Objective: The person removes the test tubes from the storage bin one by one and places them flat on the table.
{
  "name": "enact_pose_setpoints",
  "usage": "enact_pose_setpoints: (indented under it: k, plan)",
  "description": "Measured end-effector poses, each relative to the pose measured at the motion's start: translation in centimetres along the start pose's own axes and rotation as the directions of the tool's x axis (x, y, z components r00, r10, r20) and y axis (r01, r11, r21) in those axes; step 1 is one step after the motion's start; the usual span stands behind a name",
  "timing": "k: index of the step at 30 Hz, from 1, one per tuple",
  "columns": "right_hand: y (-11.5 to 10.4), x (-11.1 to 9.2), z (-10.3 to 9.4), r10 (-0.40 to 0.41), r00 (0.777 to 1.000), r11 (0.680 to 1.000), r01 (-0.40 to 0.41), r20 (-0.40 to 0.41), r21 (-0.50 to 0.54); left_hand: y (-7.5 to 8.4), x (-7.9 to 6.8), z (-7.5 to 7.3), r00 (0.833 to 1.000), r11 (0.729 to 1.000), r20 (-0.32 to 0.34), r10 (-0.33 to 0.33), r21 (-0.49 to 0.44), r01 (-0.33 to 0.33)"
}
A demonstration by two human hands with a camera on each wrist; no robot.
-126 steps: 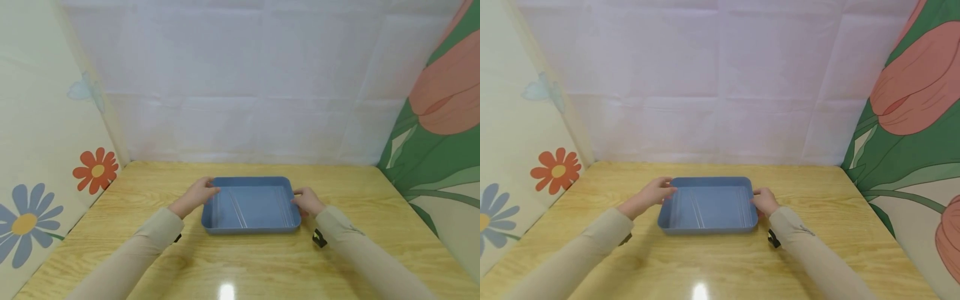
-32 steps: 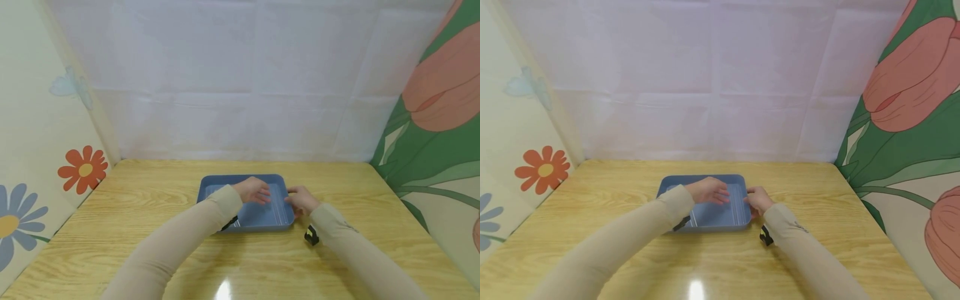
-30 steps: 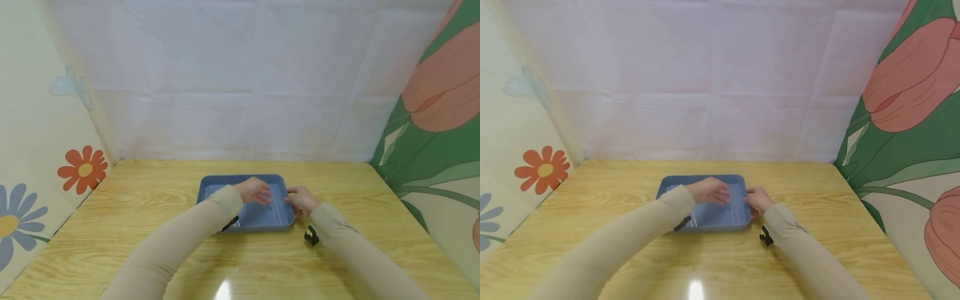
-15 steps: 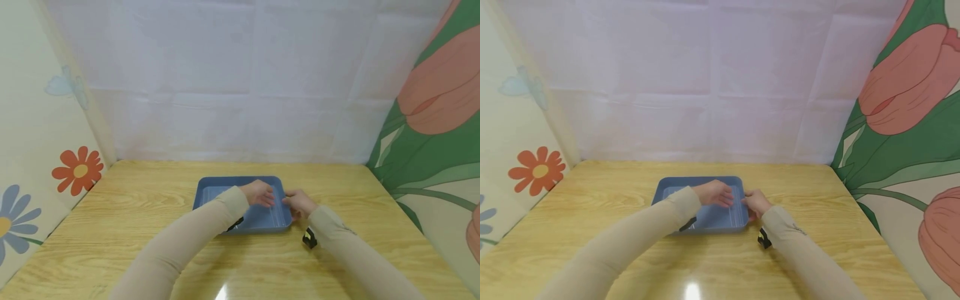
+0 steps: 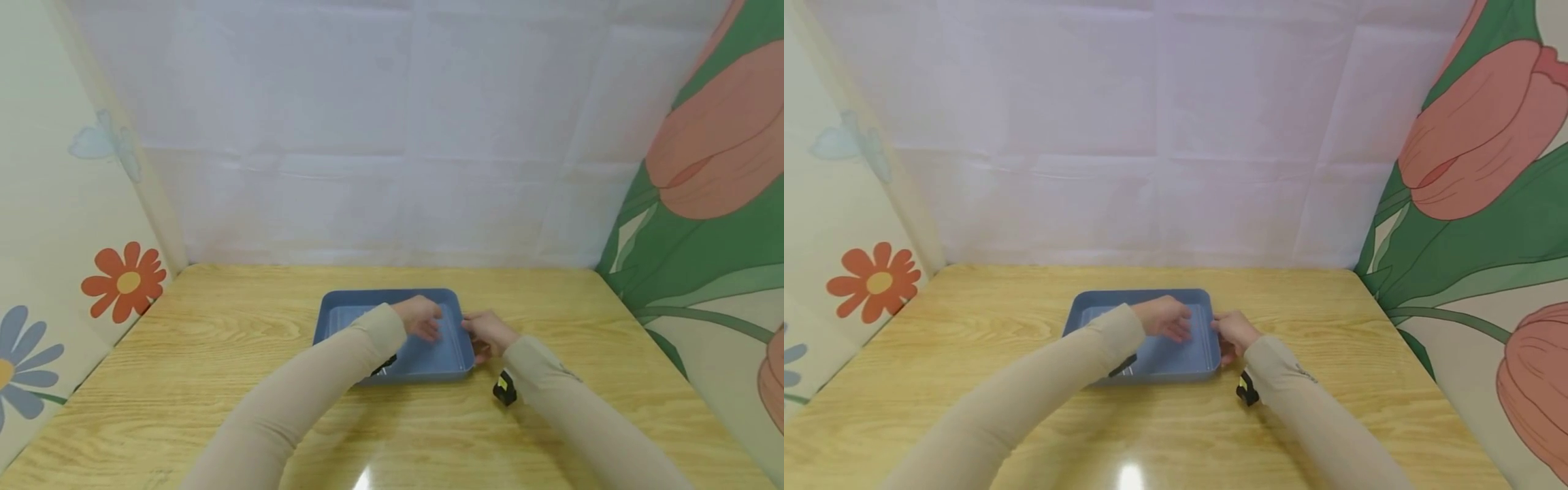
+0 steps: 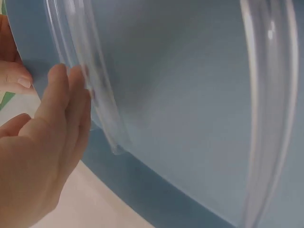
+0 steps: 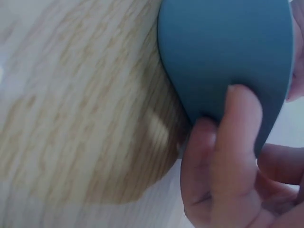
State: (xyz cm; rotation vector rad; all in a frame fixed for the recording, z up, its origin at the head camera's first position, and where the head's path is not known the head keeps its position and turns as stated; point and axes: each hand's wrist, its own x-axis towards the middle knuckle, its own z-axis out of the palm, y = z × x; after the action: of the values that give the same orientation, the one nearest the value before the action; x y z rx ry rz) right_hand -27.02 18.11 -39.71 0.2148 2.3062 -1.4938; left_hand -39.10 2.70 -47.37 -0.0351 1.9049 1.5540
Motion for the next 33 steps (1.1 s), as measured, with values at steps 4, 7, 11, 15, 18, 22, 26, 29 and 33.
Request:
enact_pose_setpoints:
  k: [4, 7, 11, 15, 18, 22, 26, 29, 33]
  plan:
    - [0.1, 0.0, -0.2, -0.017, 1.000, 1.000, 0.017, 0.014, 0.010, 1.0, -2.3, 1.4, 0.999, 0.994, -0.051, -0.007, 0.110, 0.012]
    - [0.1, 0.0, -0.3, -0.031, 0.999, 0.999, 0.030, 0.013, 0.022, 3.5, -8.6, 3.6, 0.993, 0.978, -0.113, 0.011, 0.207, 0.013]
    - [0.0, 0.2, -0.5, -0.044, 0.999, 0.999, 0.044, -0.005, 0.026, 4.8, -11.5, 4.9, 0.987, 0.965, -0.160, 0.030, 0.261, 0.013]
    - [-0.2, 0.4, -0.5, -0.048, 0.999, 0.999, 0.049, -0.020, 0.021, 4.9, -11.3, 5.6, 0.980, 0.948, -0.192, 0.043, 0.317, 0.020]
    - [-0.4, 0.5, -0.6, -0.041, 0.999, 0.999, 0.042, -0.023, 0.019, 4.8, -11.0, 6.0, 0.978, 0.934, -0.206, 0.045, 0.355, 0.032]
    - [-0.8, 0.6, -0.8, -0.028, 0.999, 0.999, 0.028, -0.027, 0.021, 4.7, -10.3, 6.5, 0.975, 0.903, -0.216, 0.058, 0.428, 0.041]
    - [-0.9, 0.6, -0.9, -0.022, 0.999, 1.000, 0.023, -0.029, 0.019, 4.5, -9.8, 6.9, 0.974, 0.871, -0.210, 0.088, 0.490, 0.027]
    - [-0.9, 0.7, -0.9, -0.028, 0.999, 1.000, 0.028, -0.026, 0.008, 4.2, -9.6, 7.0, 0.973, 0.866, -0.208, 0.104, 0.499, 0.014]
    - [-0.9, 0.9, -0.8, -0.030, 0.999, 1.000, 0.030, -0.030, 0.006, 4.0, -9.2, 7.1, 0.970, 0.856, -0.216, 0.112, 0.516, 0.016]
